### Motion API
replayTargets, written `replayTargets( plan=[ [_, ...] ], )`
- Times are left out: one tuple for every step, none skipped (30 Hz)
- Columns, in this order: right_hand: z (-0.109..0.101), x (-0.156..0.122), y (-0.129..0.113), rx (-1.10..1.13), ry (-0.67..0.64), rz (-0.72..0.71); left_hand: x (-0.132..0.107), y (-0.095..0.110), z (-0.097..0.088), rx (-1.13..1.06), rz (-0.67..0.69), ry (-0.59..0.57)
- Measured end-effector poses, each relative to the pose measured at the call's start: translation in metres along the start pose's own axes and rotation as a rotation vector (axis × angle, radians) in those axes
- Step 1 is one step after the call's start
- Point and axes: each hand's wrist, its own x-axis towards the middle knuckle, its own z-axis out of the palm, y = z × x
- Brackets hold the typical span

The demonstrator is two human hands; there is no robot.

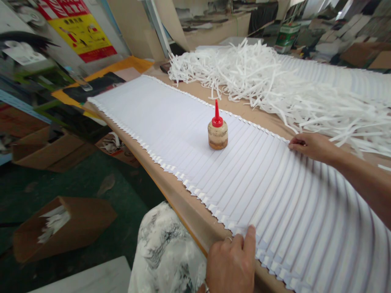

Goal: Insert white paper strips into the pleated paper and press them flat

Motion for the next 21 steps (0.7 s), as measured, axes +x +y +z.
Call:
replayTargets(
  plan=[
    [0.001,0.0,0.001,-0.004,0.01,-0.003,0.0,-0.001,0.001,0.001,0.004,-0.005],
    [0.002,0.0,0.001,-0.01,0.02,-0.004,0.0,-0.001,0.001,0.001,0.008,-0.008],
    [0.004,0.0,0.002,-0.017,0.029,-0.002,0.0,-0.001,0.001,0.002,0.01,-0.01],
    [0.005,0.001,0.002,-0.023,0.036,0.001,-0.001,-0.002,0.002,0.002,0.01,-0.011],
    [0.006,0.002,0.002,-0.029,0.039,0.007,-0.001,-0.002,0.002,0.004,0.01,-0.012],
    [0.006,0.004,0.001,-0.032,0.04,0.013,-0.001,-0.002,0.002,0.007,0.005,-0.015],
    [0.006,0.005,0.0,-0.035,0.046,0.021,-0.001,-0.002,0.003,0.01,0.002,-0.019],
    [0.006,0.006,-0.001,-0.04,0.061,0.031,-0.002,-0.001,0.003,0.014,-0.001,-0.022],
    [0.005,0.006,-0.003,-0.046,0.087,0.044,-0.002,-0.001,0.004,0.016,-0.003,-0.025],
    [0.003,0.003,-0.005,-0.054,0.124,0.059,-0.001,-0.001,0.004,0.016,-0.003,-0.024],
    [0.0,-0.003,-0.008,-0.061,0.168,0.078,-0.001,-0.001,0.005,0.012,-0.005,-0.022],
    [-0.002,-0.013,-0.011,-0.067,0.213,0.098,0.0,-0.002,0.005,0.005,-0.005,-0.019],
    [-0.003,-0.027,-0.013,-0.073,0.251,0.118,0.0,-0.002,0.005,-0.01,-0.003,-0.012],
    [-0.004,-0.046,-0.014,-0.079,0.278,0.137,0.001,-0.003,0.005,-0.029,0.0,0.001],
    [-0.004,-0.068,-0.015,-0.082,0.292,0.148,0.002,-0.004,0.004,-0.056,0.006,0.021],
    [-0.003,-0.094,-0.013,-0.083,0.296,0.146,0.002,-0.005,0.004,-0.089,0.01,0.046],
    [-0.002,-0.121,-0.009,-0.085,0.293,0.135,0.003,-0.007,0.004,-0.133,0.011,0.075],
    [0.0,-0.15,-0.002,-0.089,0.288,0.121,0.004,-0.009,0.005,-0.188,0.007,0.107],
    [0.0,-0.18,0.008,-0.098,0.284,0.116,0.004,-0.012,0.005,-0.257,-0.004,0.131],
    [-0.001,-0.21,0.02,-0.115,0.289,0.134,0.004,-0.014,0.006,-0.336,-0.016,0.161],
    [-0.003,-0.239,0.033,-0.136,0.299,0.172,0.004,-0.016,0.006,-0.409,-0.032,0.188]
  ],
)
